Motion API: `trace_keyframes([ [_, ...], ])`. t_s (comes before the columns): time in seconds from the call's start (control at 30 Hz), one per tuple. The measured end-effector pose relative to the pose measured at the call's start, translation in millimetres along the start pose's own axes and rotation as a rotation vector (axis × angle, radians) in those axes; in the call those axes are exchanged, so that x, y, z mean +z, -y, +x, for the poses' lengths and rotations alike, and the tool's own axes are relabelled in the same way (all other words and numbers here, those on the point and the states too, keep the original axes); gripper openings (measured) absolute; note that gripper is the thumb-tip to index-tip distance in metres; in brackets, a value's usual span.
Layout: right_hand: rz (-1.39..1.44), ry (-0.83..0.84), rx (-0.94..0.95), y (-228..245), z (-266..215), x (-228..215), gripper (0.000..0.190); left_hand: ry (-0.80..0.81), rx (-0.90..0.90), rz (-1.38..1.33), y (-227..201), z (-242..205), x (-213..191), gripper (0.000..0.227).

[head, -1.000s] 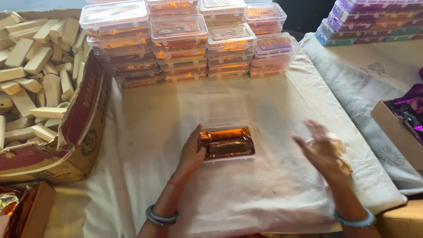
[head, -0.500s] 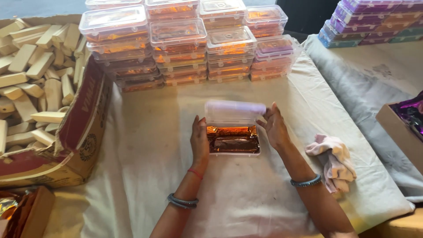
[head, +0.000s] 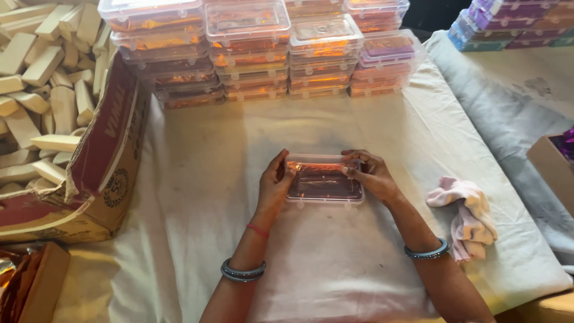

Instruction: The person places a gold foil-wrapped item into a clear plastic container and stacks it with others. They then pick up a wooden block from a box and wipe it with a cloth.

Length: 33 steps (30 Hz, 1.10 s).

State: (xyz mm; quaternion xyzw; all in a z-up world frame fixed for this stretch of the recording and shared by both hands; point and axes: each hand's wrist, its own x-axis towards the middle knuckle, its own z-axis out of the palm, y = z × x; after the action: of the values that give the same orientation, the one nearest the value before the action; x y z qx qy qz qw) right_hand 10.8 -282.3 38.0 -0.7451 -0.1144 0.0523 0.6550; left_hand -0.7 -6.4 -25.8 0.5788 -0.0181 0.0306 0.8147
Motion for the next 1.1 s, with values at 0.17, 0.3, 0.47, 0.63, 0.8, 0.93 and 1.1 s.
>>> trace_keyframes([
  [0.17, -0.167, -0.081, 0.010, 21.9, -7.1, 12.0, 0.051, -0.004, 0.135, 0.400, -19.4, -5.8, 1.5, 0.053],
  [0.3, -0.521, -0.248, 0.038, 21.5, -6.5, 16.4, 0.062, 0.040, 0.218, 0.547, -35.4, -9.5, 2.6, 0.051],
  [0.47, -0.585, -0.305, 0.052, 16.5, -2.8, 17.3, 0.064, 0.256, 0.435, 0.908, -58.3, -28.5, -4.4, 0.080],
  [0.63, -0.522, -0.284, 0.042, 13.7, -2.6, 14.5, 0.063, 0.412, 0.365, 1.026, -87.1, -42.4, 0.9, 0.108],
  [0.8, -0.496, -0.258, 0.030, 13.9, -2.8, 14.8, 0.060, 0.355, 0.366, 1.082, -86.9, -46.8, 5.0, 0.104],
  [0.93, -0.513, -0.262, 0.019, 12.4, -2.3, 13.8, 0.058, 0.344, 0.398, 1.103, -87.0, -46.7, 6.8, 0.104],
  [1.1, -0.520, -0.268, 0.041, 10.1, -2.2, 14.8, 0.058, 0.311, 0.401, 1.124, -84.0, -47.2, 7.9, 0.102],
])
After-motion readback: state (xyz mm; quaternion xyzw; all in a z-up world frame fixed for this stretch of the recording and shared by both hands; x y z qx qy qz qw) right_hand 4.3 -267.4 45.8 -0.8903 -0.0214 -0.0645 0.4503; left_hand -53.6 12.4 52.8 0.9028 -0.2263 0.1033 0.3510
